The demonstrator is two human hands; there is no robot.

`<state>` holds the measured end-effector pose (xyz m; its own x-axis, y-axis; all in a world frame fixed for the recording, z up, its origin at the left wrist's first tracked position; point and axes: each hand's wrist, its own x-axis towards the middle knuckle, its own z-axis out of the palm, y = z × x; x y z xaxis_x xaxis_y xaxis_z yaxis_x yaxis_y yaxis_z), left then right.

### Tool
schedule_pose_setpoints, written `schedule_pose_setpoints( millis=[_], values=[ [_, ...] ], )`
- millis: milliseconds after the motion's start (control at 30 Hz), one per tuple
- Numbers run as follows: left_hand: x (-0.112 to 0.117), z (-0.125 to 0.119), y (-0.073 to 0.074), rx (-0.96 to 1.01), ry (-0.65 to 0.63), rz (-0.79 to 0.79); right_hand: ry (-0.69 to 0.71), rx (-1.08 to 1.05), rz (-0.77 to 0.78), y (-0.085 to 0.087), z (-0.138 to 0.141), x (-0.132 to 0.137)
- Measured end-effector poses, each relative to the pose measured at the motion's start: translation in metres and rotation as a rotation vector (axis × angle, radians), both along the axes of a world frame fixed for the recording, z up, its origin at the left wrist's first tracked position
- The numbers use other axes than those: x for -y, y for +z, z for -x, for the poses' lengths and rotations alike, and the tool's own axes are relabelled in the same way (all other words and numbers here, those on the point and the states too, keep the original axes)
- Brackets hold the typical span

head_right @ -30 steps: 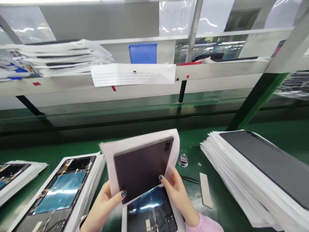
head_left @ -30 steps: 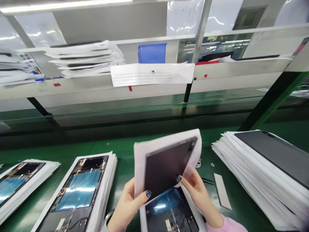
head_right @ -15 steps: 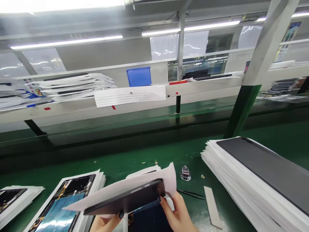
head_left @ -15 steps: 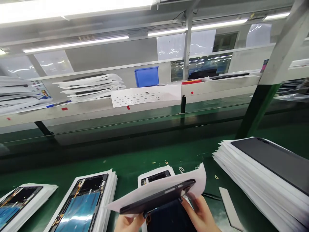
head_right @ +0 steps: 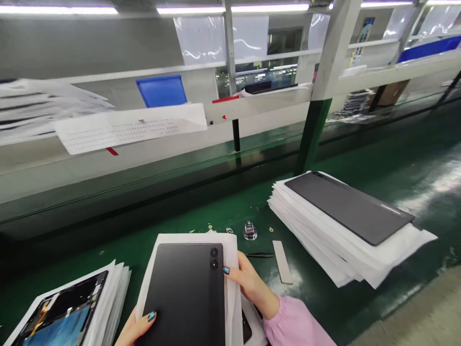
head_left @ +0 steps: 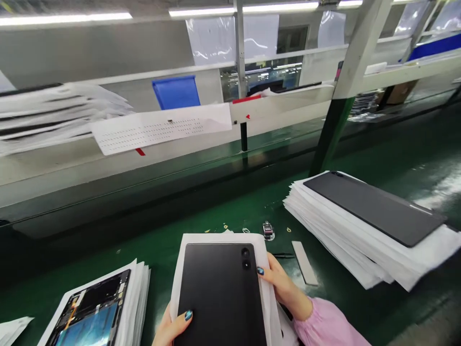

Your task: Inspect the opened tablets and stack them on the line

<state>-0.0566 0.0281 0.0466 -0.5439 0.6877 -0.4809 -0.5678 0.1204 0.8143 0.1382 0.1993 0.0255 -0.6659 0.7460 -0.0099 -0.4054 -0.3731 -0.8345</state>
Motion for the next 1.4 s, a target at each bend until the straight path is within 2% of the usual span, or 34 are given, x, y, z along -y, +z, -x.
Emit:
schedule_pose_setpoints(
  millis=[67,167,333,600,800,967,1200,1300,1400],
  values=[
    [-0.002,-0.001,-0.006,0.025,-0.038,0.031,-0.001,0.003,0.066,-0.004,0.001,0.000],
    [0.001,-0.001,-0.010,0.059,-0.050,0.038,0.030,0.002,0.072,-0.009,0.002,-0.001],
    [0.007,0.002,-0.010,0.122,-0.041,0.084,0.048,0.051,0.013,-0.005,0.003,-0.003],
    [0.009,0.001,-0.011,0.096,-0.050,0.120,0.070,0.071,-0.036,-0.002,0.004,-0.004],
    [0.007,0.000,-0.007,0.082,-0.045,0.111,0.008,0.102,-0.005,-0.001,0.004,-0.001],
    [0.001,0.003,-0.009,0.034,0.020,0.136,-0.020,0.229,-0.140,0.007,0.012,-0.004],
    [-0.010,0.008,-0.007,0.005,0.115,0.031,0.242,0.249,-0.338,0.015,0.018,-0.004],
    [-0.011,0.009,-0.006,0.013,0.133,-0.017,0.157,0.307,-0.400,0.014,0.020,-0.005],
    [-0.011,0.014,-0.010,0.035,0.153,-0.018,-0.032,0.388,-0.457,0.011,0.020,-0.008]
  ],
)
